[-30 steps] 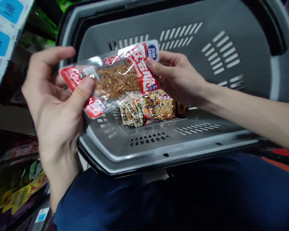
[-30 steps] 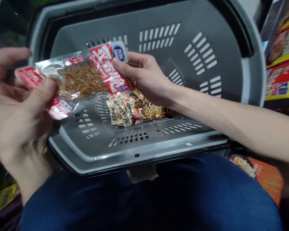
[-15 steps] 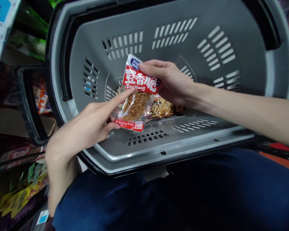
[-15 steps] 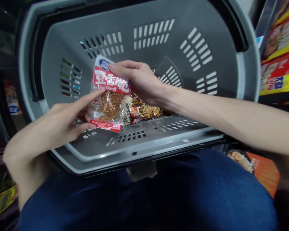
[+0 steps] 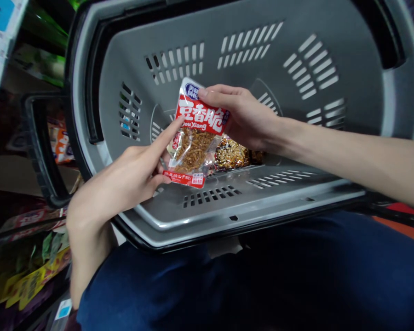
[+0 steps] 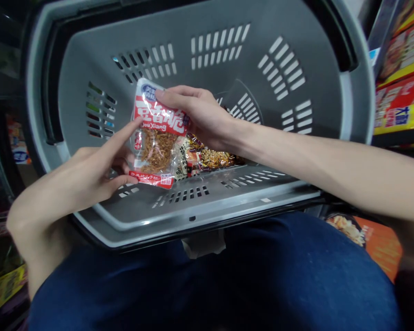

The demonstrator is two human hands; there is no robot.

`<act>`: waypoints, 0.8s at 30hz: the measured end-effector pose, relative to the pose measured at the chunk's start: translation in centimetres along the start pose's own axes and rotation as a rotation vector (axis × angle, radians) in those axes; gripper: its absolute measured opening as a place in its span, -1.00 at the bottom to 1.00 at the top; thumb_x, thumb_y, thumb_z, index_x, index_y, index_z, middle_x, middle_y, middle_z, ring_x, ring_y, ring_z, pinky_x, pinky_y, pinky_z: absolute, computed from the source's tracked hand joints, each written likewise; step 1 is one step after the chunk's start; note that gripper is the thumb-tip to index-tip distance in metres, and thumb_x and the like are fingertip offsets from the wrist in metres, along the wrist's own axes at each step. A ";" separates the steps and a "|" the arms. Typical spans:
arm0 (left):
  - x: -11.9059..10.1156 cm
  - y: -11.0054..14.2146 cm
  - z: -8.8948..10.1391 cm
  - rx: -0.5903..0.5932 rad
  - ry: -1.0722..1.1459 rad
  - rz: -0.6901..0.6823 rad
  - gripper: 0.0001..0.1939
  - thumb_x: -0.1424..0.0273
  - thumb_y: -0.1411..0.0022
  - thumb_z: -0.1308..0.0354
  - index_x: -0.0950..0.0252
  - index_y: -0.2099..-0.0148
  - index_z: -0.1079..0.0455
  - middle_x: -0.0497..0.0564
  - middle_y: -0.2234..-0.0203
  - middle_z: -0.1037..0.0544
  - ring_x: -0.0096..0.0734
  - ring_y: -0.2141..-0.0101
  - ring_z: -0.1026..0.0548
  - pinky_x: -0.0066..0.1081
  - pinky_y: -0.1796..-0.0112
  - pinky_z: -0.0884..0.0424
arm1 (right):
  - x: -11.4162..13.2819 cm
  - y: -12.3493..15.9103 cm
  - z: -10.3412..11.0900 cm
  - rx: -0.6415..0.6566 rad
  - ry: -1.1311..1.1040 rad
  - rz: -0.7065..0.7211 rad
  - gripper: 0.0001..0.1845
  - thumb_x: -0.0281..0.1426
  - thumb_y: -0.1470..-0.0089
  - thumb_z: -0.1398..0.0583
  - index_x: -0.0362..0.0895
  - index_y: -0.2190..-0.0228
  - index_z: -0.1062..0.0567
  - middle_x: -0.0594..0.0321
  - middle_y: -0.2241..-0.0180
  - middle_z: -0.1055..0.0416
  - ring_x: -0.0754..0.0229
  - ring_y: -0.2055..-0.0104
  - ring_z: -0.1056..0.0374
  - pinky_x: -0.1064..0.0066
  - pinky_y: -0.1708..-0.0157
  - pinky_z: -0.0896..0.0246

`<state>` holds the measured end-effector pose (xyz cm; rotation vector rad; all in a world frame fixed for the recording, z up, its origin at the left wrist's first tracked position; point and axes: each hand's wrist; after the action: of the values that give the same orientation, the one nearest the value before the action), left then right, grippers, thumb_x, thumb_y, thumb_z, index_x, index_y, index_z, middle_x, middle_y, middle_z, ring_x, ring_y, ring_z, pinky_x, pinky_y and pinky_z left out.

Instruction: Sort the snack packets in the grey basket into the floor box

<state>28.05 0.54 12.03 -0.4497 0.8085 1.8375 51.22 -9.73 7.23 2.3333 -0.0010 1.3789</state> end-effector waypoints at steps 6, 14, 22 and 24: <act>0.2 0.0 0.0 0.016 -0.036 -0.015 0.00 0.34 -0.22 -0.10 0.12 -0.59 0.27 -0.02 0.16 -0.61 -0.36 0.42 -0.55 -0.34 0.23 -0.60 | 0.1 0.2 -0.2 -0.003 0.019 -0.007 -0.75 -0.21 -0.11 -0.45 -0.05 0.33 -0.54 0.23 0.28 -0.53 0.16 0.21 -0.44 0.32 0.09 -0.50; -0.1 0.1 0.1 0.015 -0.065 -0.023 -0.04 0.34 -0.27 -0.10 0.13 -0.59 0.28 -0.01 0.14 -0.62 -0.36 0.41 -0.55 -0.41 0.24 -0.55 | 0.0 0.2 0.0 0.014 0.042 -0.003 -0.78 -0.18 -0.14 -0.42 -0.04 0.31 -0.57 0.22 0.22 -0.54 0.15 0.19 -0.43 0.31 0.06 -0.49; -0.5 0.1 0.0 -0.006 -0.061 -0.013 -0.03 0.38 -0.25 -0.12 0.18 -0.59 0.24 -0.03 0.28 -0.62 -0.35 0.43 -0.54 -0.38 0.22 -0.55 | 0.0 0.3 0.0 0.003 0.088 0.000 -0.79 -0.17 -0.19 -0.37 -0.03 0.29 -0.58 0.23 0.21 -0.56 0.13 0.16 -0.44 0.33 0.06 -0.50; -0.5 0.2 0.1 -0.001 -0.040 0.013 -0.03 0.37 -0.24 -0.14 0.17 -0.59 0.22 -0.02 0.24 -0.62 -0.34 0.41 -0.55 -0.35 0.18 -0.57 | -0.1 0.2 0.0 0.014 0.075 0.008 -0.77 -0.15 -0.19 -0.39 -0.03 0.29 -0.58 0.25 0.22 -0.56 0.14 0.18 -0.43 0.33 0.06 -0.50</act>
<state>28.08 0.19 12.47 -0.4080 0.7847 1.8530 51.13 -9.97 7.23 2.2934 0.0213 1.4744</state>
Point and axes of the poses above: each hand's wrist, its own y-axis away from the middle knuckle, its own z-axis out of the back of the hand, x = y × z
